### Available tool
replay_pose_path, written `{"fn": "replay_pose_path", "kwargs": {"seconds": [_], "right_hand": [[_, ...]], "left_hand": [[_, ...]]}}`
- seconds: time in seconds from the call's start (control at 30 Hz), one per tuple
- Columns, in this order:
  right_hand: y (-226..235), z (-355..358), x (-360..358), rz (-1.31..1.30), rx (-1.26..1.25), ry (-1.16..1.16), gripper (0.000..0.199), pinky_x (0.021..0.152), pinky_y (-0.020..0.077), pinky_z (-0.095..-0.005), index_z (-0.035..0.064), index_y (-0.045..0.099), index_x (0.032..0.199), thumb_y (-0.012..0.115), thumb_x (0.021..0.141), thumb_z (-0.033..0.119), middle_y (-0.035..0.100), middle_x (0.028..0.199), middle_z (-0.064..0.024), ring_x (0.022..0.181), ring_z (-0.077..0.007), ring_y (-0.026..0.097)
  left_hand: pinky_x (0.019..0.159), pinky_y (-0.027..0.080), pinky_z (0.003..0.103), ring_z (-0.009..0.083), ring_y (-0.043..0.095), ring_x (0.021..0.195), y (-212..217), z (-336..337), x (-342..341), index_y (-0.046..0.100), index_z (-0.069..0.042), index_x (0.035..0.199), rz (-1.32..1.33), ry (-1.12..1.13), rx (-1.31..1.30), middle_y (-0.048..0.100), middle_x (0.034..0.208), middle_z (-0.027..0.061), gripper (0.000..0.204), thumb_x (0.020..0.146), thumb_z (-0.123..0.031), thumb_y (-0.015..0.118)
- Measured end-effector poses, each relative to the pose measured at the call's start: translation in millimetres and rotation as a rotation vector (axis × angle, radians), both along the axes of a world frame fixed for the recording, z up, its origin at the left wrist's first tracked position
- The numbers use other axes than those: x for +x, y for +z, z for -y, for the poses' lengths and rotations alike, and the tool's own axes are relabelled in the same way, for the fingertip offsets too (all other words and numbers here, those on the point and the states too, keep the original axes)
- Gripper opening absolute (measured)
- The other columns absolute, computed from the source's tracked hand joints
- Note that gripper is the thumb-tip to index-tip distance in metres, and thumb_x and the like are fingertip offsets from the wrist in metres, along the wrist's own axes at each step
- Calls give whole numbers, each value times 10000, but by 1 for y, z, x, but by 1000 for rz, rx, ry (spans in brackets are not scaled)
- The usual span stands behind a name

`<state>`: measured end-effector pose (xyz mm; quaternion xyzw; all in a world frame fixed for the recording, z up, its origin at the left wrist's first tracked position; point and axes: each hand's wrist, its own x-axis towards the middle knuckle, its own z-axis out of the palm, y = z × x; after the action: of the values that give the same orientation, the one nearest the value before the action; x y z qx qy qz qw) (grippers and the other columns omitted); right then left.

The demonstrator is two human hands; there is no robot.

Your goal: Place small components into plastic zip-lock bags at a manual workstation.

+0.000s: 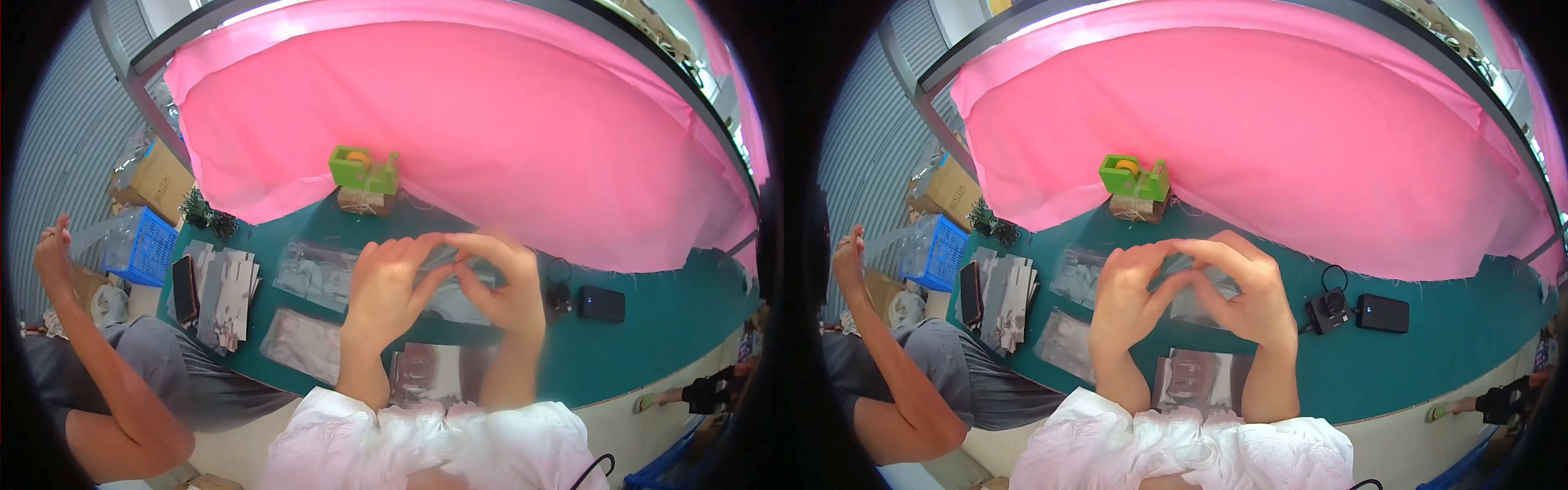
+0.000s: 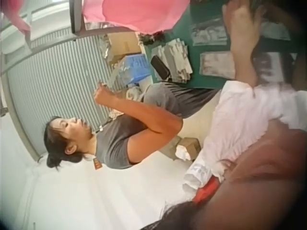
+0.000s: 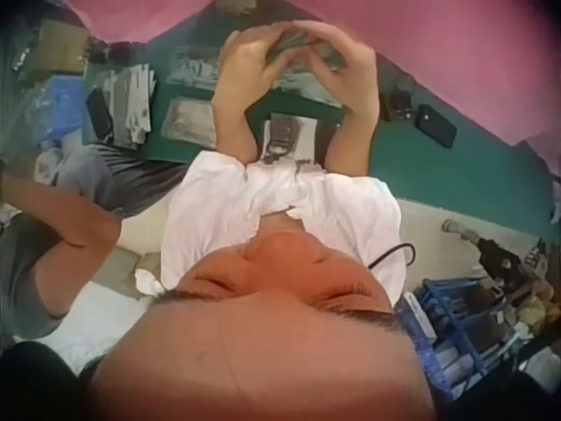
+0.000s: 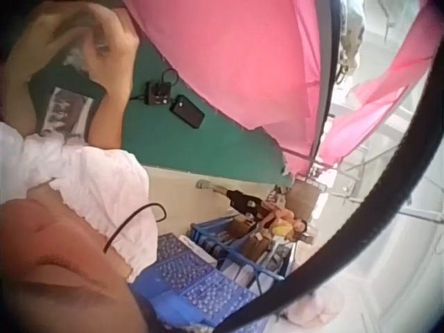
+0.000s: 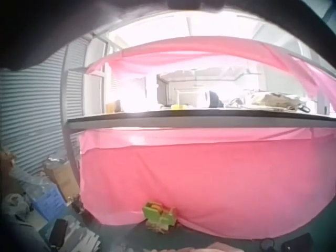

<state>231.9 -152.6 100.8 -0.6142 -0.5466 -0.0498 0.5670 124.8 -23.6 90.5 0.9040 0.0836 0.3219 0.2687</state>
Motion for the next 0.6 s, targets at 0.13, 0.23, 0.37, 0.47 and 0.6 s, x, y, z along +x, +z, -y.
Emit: {"fn": "replay_pose_path", "kwargs": {"seconds": [0.13,0.23,0.37,0.47,0.6], "right_hand": [[-5,-6,7,-68,-52,41,415,663,482,-282,11,678,1038,635,648,-126,632,787,-100,710,-190,621],[-9,-8,11,-39,-70,44,369,642,477,-287,1,695,975,644,631,-120,622,756,-101,703,-192,617],[-13,-8,9,-70,-115,7,356,620,472,-286,-12,696,945,648,607,-115,612,736,-103,679,-190,610],[-15,-3,10,-66,-78,-54,359,603,466,-274,-13,694,935,658,591,-110,607,732,-103,657,-182,606],[-11,3,9,7,25,-113,360,570,456,-257,-4,696,905,677,558,-99,598,728,-97,620,-170,601]], "left_hand": [[582,401,402,304,568,654,-7,-5,0,639,-56,1042,-64,9,-58,622,748,93,319,776,-218,706],[567,422,420,338,578,675,-12,-6,-3,625,-68,1093,-120,-16,-120,644,808,123,356,783,-226,700],[595,402,381,279,538,647,-4,-3,-7,595,-130,1236,-114,50,-47,560,714,86,517,743,-232,716],[611,377,350,225,494,636,2,3,1,598,-169,1269,-37,71,21,480,670,47,596,693,-216,742],[640,364,342,175,489,676,1,8,1,653,-180,1189,76,58,101,471,695,-6,513,688,-216,757]]}}
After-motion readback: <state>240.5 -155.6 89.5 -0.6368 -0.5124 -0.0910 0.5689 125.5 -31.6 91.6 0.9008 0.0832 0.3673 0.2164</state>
